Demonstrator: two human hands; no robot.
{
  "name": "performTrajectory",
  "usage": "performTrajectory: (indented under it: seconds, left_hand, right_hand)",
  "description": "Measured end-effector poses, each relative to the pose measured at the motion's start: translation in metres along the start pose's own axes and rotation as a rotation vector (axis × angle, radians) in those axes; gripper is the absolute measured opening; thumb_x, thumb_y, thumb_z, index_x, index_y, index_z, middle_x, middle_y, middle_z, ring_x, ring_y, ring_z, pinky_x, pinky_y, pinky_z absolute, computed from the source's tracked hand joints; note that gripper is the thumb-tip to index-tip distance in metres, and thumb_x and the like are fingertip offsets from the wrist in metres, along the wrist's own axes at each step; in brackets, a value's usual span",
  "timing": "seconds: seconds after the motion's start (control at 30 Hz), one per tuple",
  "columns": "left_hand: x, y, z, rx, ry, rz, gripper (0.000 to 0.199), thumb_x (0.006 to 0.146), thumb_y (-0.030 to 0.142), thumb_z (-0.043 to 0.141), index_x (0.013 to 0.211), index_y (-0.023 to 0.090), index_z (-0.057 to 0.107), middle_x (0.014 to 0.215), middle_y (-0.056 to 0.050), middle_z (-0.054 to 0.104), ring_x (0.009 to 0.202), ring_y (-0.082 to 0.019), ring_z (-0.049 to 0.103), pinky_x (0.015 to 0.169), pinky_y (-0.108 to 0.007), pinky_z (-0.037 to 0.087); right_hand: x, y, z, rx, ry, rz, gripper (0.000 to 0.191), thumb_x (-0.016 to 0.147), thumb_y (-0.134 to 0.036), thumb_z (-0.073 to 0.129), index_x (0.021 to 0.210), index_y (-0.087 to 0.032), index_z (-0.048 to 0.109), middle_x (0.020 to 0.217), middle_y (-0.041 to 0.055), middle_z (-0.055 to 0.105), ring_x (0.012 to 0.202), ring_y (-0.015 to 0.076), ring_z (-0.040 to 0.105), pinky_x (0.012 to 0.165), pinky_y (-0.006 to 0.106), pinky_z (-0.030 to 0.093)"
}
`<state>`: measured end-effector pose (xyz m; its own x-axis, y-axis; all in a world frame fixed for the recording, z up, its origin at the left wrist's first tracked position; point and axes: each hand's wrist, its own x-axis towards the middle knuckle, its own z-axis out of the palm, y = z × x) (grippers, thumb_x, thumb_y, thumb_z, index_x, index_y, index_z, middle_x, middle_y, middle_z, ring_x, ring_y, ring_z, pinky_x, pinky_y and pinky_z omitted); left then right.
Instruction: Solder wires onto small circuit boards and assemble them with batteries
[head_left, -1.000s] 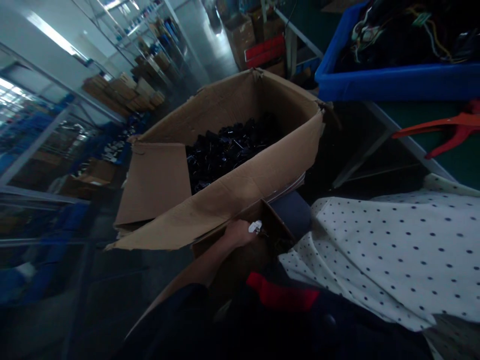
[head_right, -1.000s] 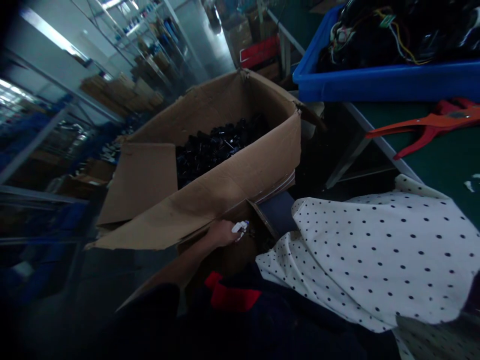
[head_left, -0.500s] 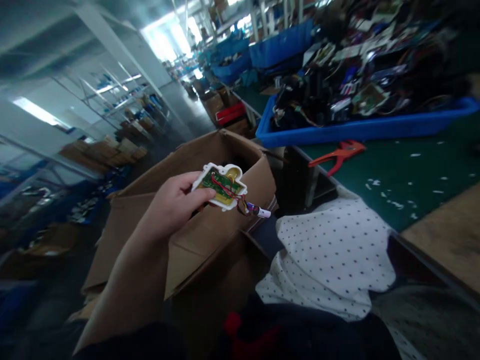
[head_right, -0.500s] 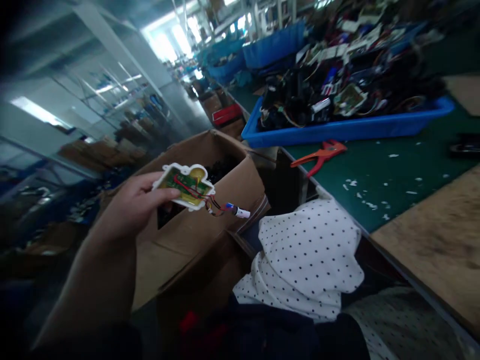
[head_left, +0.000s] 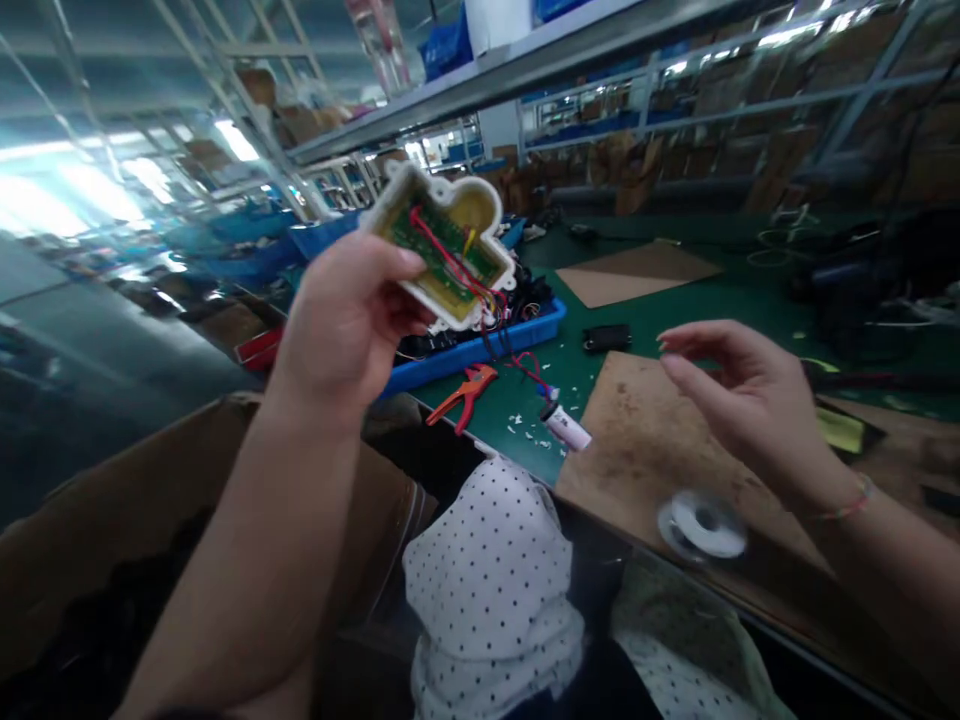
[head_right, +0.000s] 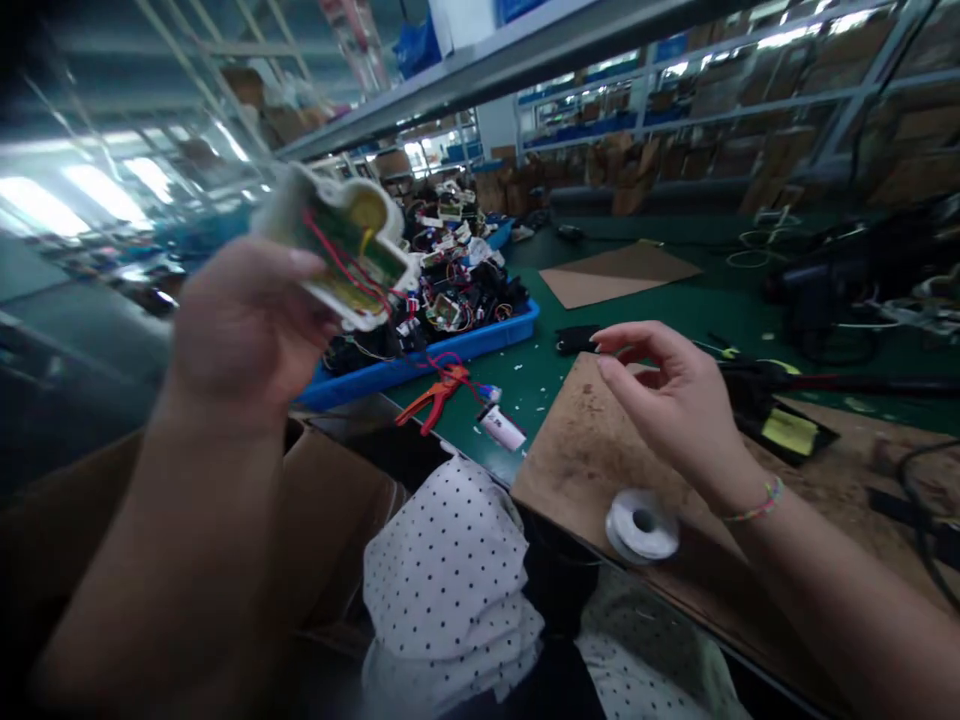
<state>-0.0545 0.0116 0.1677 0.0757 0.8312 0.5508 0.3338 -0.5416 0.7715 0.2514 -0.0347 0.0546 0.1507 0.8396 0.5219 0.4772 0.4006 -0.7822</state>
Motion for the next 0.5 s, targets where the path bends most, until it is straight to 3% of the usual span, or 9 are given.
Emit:
performTrajectory:
  seconds: [0.1, 0.23, 0.4, 0.5]
  left_hand:
    - [0.022, -0.034, 0.051, -0.218, -0.139, -0.067, 0.016, 0.076, 0.031, 0.054, 0.087, 0.019, 0.053, 0.072, 0.001, 0.061, 0.055, -0.01, 0.062, 0.044, -0.015, 0.038]
    - [0.042, -0.072, 0.103, -0.232, -0.163, -0.097, 0.02, 0.069, 0.02, 0.065, 0.077, 0.021, 0.046, 0.053, 0.007, 0.05, 0.042, -0.006, 0.048, 0.04, -0.014, 0.034]
    - [0.079, -0.081, 0.128, -0.321, -0.129, -0.073, 0.02, 0.071, 0.017, 0.059, 0.086, 0.021, 0.046, 0.067, 0.004, 0.053, 0.046, -0.007, 0.048, 0.039, -0.015, 0.03]
    - [0.09, -0.081, 0.143, -0.298, -0.222, -0.001, 0.018, 0.077, 0.019, 0.051, 0.095, 0.021, 0.048, 0.076, 0.001, 0.055, 0.052, -0.01, 0.054, 0.041, -0.016, 0.034]
  right_hand:
    - [-0.007, 0.046, -0.005, -0.036, -0.026, 0.098, 0.025, 0.086, -0.038, 0.069, 0.105, -0.022, 0.07, 0.098, 0.0055, 0.071, 0.078, 0.0142, 0.064, 0.063, 0.026, 0.053]
    - [-0.03, 0.097, -0.009, -0.07, -0.049, 0.23, 0.029, 0.088, -0.042, 0.065, 0.108, -0.021, 0.068, 0.099, 0.0079, 0.071, 0.081, 0.0178, 0.066, 0.064, 0.03, 0.055]
    - [-0.039, 0.114, -0.001, -0.055, -0.13, 0.267, 0.029, 0.09, -0.04, 0.063, 0.112, -0.022, 0.067, 0.102, 0.0078, 0.072, 0.082, 0.0183, 0.068, 0.064, 0.032, 0.056]
    - [-0.038, 0.112, 0.0, -0.058, -0.158, 0.274, 0.027, 0.09, -0.037, 0.063, 0.112, -0.023, 0.067, 0.104, 0.0075, 0.071, 0.08, 0.0174, 0.067, 0.065, 0.032, 0.056]
